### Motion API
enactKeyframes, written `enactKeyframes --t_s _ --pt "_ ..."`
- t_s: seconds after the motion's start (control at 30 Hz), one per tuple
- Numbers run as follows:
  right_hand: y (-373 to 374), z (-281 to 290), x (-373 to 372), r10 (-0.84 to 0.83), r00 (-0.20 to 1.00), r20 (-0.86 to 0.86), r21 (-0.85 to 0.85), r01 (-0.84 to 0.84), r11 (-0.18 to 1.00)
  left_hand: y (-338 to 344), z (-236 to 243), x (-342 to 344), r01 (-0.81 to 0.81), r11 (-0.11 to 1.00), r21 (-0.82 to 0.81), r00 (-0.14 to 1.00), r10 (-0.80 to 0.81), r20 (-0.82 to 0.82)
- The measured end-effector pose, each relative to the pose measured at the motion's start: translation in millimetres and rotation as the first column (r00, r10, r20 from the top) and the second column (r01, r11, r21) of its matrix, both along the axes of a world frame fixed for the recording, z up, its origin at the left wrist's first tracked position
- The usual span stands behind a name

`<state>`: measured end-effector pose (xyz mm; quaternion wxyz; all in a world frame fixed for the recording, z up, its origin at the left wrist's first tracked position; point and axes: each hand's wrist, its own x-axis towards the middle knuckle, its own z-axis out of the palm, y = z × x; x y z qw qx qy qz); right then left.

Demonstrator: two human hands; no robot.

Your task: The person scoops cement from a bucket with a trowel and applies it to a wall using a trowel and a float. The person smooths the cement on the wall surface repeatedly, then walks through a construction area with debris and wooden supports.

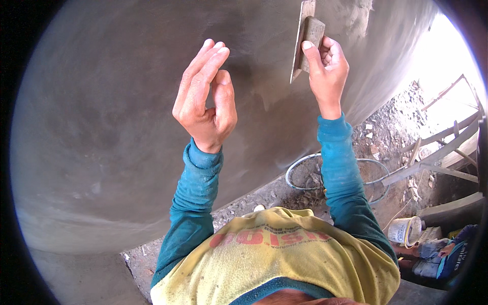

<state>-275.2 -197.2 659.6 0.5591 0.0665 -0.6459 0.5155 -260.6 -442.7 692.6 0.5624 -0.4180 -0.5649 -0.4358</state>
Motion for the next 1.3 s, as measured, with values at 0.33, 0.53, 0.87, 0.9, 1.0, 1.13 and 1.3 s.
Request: enactKeyframes --t_s 0.33,0.53,0.87,0.9,1.0,1.13,1.3 --pt "-56.1 -25.6 42.0 -0.09 0.995 0.05 0.387 0.064 0.92 -17.2 -1.7 -7.1 -0.007 0.999 0.042 1.0 0.007 -0.018" --pt "25.7 -0.9 29.5 -0.5 0.864 -0.053 0.338 0.487 0.806 -14.9 -4.0 -5.9 0.046 0.999 0.002 0.999 -0.046 0.004" --pt "24.2 -10.1 -4.4 -0.398 0.841 -0.367 0.601 0.541 0.588 25.9 -2.4 -6.5 -0.007 0.999 -0.047 0.999 0.01 0.053" --pt "22.9 -4.6 -6.2 -0.393 0.84 -0.373 0.602 0.542 0.586 28.8 -0.9 -5.7 -0.001 0.999 -0.039 0.997 0.004 0.073" --pt "29.5 21.7 -14.0 -0.391 0.818 -0.422 0.575 0.575 0.583 31.7 0.6 -4.6 -0.062 0.996 -0.06 0.997 0.065 0.051" --pt "41.3 66.0 -18.8 -0.488 0.764 -0.423 0.491 0.645 0.585 35.4 -1.4 -3.3 -0.107 0.993 -0.044 0.992 0.11 0.056" --pt "82.1 91.7 -36.5 -0.609 0.711 -0.35 0.363 0.703 0.612 34.2 4.9 1.6 -0.187 0.981 -0.048 0.98 0.19 0.054"
